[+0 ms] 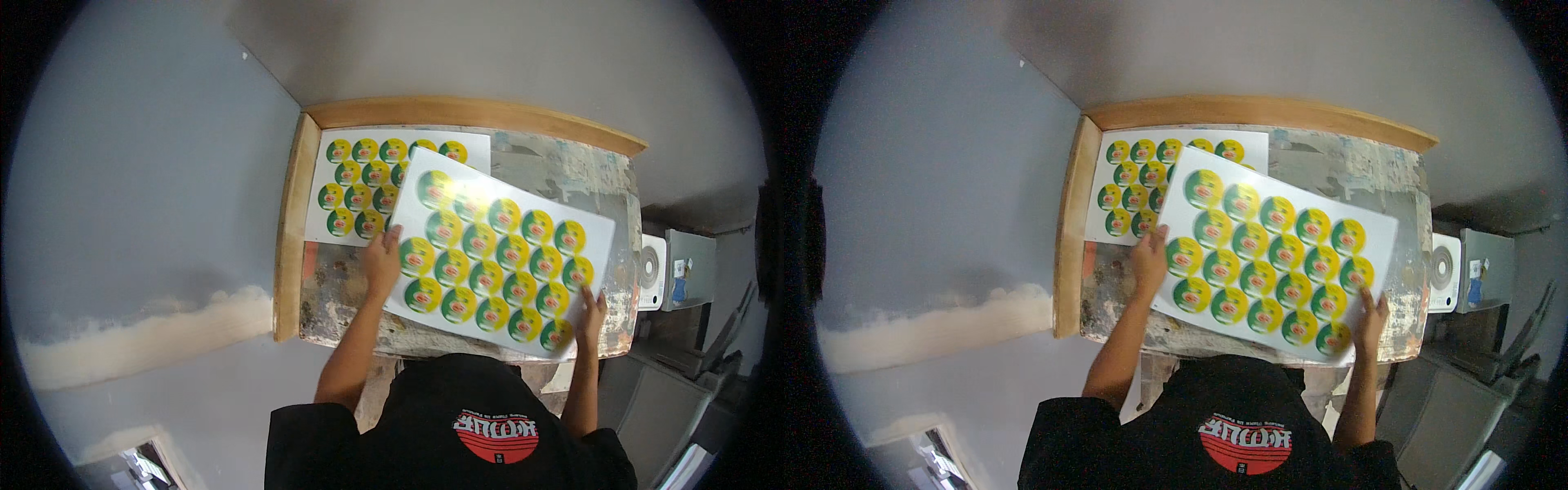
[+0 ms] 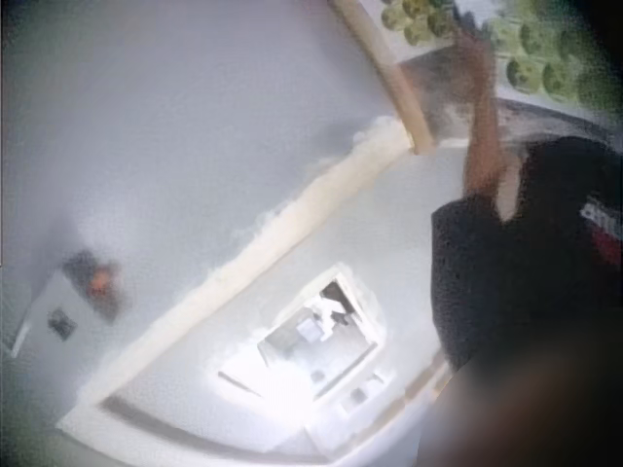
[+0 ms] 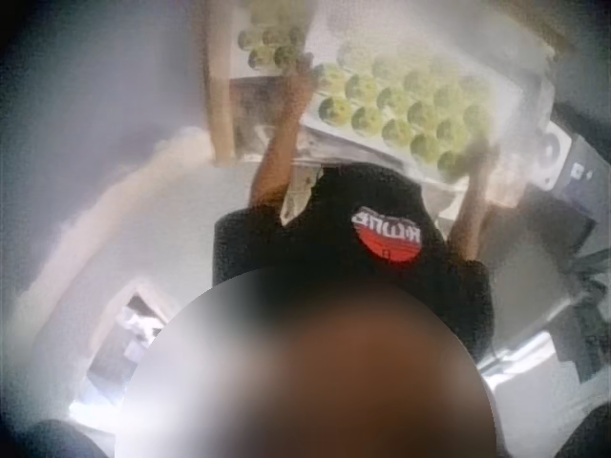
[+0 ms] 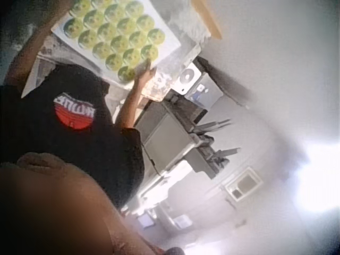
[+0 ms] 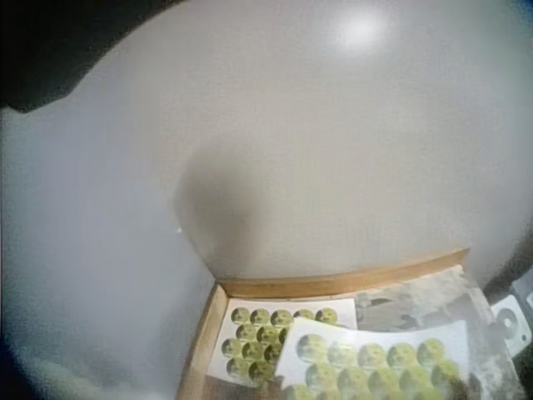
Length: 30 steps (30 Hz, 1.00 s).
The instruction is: The person collects freshly printed sticker sheets from a printer and a table, then separates and stacks them by design. They handle rectangular blue-and-white sticker sheets and circular green-and-yellow sticker sheets, aligning and stacking them into neat piles.
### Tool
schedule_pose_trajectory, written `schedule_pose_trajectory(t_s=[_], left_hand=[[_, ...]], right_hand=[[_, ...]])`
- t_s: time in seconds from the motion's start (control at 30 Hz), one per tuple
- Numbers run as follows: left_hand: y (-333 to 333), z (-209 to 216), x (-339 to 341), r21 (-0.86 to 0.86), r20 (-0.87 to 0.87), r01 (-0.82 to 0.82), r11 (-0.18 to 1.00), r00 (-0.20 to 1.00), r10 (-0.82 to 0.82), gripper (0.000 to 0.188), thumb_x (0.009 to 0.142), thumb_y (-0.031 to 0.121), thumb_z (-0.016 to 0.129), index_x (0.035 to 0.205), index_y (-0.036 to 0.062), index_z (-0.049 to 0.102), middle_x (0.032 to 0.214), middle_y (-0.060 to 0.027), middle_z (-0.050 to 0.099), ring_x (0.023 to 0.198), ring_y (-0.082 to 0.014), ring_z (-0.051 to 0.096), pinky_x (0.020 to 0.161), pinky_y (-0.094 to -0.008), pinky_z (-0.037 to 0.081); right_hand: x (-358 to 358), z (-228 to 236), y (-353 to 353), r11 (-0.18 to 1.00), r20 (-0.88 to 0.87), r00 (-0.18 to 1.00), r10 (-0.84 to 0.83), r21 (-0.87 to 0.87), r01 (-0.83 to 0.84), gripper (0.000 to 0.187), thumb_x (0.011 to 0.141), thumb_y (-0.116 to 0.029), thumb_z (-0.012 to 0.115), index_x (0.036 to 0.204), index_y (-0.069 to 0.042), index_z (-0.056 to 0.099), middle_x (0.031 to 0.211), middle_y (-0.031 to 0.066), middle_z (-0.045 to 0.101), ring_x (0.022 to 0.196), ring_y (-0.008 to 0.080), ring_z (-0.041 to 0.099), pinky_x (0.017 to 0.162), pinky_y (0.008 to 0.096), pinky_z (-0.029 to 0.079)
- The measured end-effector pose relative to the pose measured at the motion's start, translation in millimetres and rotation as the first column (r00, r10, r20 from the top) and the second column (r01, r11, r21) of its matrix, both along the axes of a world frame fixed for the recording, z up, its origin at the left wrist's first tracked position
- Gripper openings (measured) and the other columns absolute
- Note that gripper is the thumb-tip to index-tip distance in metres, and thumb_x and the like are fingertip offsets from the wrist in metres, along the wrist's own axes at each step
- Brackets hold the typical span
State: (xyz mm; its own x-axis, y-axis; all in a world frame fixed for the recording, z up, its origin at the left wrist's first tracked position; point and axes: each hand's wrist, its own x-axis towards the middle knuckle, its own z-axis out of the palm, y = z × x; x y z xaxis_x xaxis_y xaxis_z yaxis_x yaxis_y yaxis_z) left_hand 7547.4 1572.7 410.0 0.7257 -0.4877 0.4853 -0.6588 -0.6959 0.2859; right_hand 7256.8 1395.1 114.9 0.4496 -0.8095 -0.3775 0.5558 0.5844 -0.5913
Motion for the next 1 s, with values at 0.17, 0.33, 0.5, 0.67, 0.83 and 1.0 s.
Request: schedule_pose_trajectory(t_s=[0.17, 0.33, 0.5, 0.67, 0.83, 1.0], left_hand=[[45.3, 141.5, 164.8, -0.039, 0.011, -0.054, 0.998, 0.998, 0.054, 0.058, 0.094, 0.047, 0.053, 0.089, -0.0091, 0.064, 0.088, -0.0314, 0.064, 0.086, -0.0456, 0.062, 0.074, -0.0463, 0.047], [31.4, 216.3, 322.3, 0.208, -0.028, -0.307, 0.929, 0.947, 0.32, 0.075, 0.096, 0.06, 0.037, 0.108, -0.0101, 0.062, 0.103, -0.0338, 0.062, 0.101, -0.0473, 0.06, 0.088, -0.0509, 0.046], [80.3, 239.5, 413.5, 0.24, -0.081, -0.408, 0.881, 0.896, 0.437, 0.082, 0.093, 0.066, 0.033, 0.114, -0.0092, 0.059, 0.114, -0.034, 0.059, 0.109, -0.048, 0.056, 0.092, -0.0511, 0.045], [113.9, 238.2, 452.7, 0.226, -0.129, -0.403, 0.887, 0.89, 0.437, 0.083, 0.09, 0.067, 0.039, 0.113, -0.0105, 0.058, 0.115, -0.0349, 0.058, 0.109, -0.048, 0.056, 0.093, -0.0498, 0.044], [99.3, 236.1, 467.6, 0.227, -0.315, -0.295, 0.928, 0.88, 0.356, 0.083, 0.087, 0.067, 0.048, 0.111, -0.0121, 0.06, 0.114, -0.0345, 0.059, 0.111, -0.0452, 0.057, 0.094, -0.0469, 0.045], [94.7, 248.8, 464.9, 0.184, -0.416, -0.302, 0.935, 0.838, 0.353, 0.088, 0.08, 0.068, 0.057, 0.115, -0.0129, 0.059, 0.116, -0.0335, 0.059, 0.113, -0.0426, 0.058, 0.095, -0.0441, 0.046]], right_hand=[[208.5, 130.2, 1.1, 0.986, 0.045, 0.993, 0.109, -0.135, -0.102, 0.031, 0.088, -0.018, 0.066, 0.112, 0.003, 0.06, 0.098, 0.0078, 0.067, 0.082, 0.0148, 0.063, 0.072, 0.0272, 0.05], [390.1, 191.4, -37.2, 0.963, -0.016, 0.978, 0.207, -0.172, -0.206, 0.033, 0.089, -0.023, 0.067, 0.109, 0.003, 0.062, 0.096, 0.0075, 0.067, 0.077, 0.0143, 0.063, 0.068, 0.0267, 0.051], [468.1, 214.7, 3.1, 0.928, -0.35, 0.906, 0.24, -0.191, -0.32, 0.037, 0.089, -0.029, 0.067, 0.105, 0.005, 0.063, 0.091, 0.0122, 0.068, 0.076, 0.0184, 0.065, 0.064, 0.0319, 0.051], [497.4, 228.1, 17.6, 0.903, -0.302, 0.928, 0.217, -0.299, -0.308, 0.042, 0.089, -0.033, 0.066, 0.11, 0.004, 0.06, 0.093, 0.0142, 0.068, 0.077, 0.0199, 0.065, 0.066, 0.0331, 0.052], [508.6, 225.8, 8.3, 0.898, -0.374, 0.901, 0.22, -0.283, -0.337, 0.041, 0.09, -0.032, 0.065, 0.111, 0.002, 0.058, 0.096, 0.0141, 0.067, 0.077, 0.019, 0.065, 0.066, 0.0327, 0.053], [507.5, 223.5, 16.5, 0.924, -0.219, 0.939, 0.264, -0.223, -0.312, 0.036, 0.091, -0.029, 0.065, 0.109, 0.001, 0.057, 0.094, 0.0124, 0.066, 0.077, 0.0175, 0.065, 0.066, 0.0309, 0.052]])
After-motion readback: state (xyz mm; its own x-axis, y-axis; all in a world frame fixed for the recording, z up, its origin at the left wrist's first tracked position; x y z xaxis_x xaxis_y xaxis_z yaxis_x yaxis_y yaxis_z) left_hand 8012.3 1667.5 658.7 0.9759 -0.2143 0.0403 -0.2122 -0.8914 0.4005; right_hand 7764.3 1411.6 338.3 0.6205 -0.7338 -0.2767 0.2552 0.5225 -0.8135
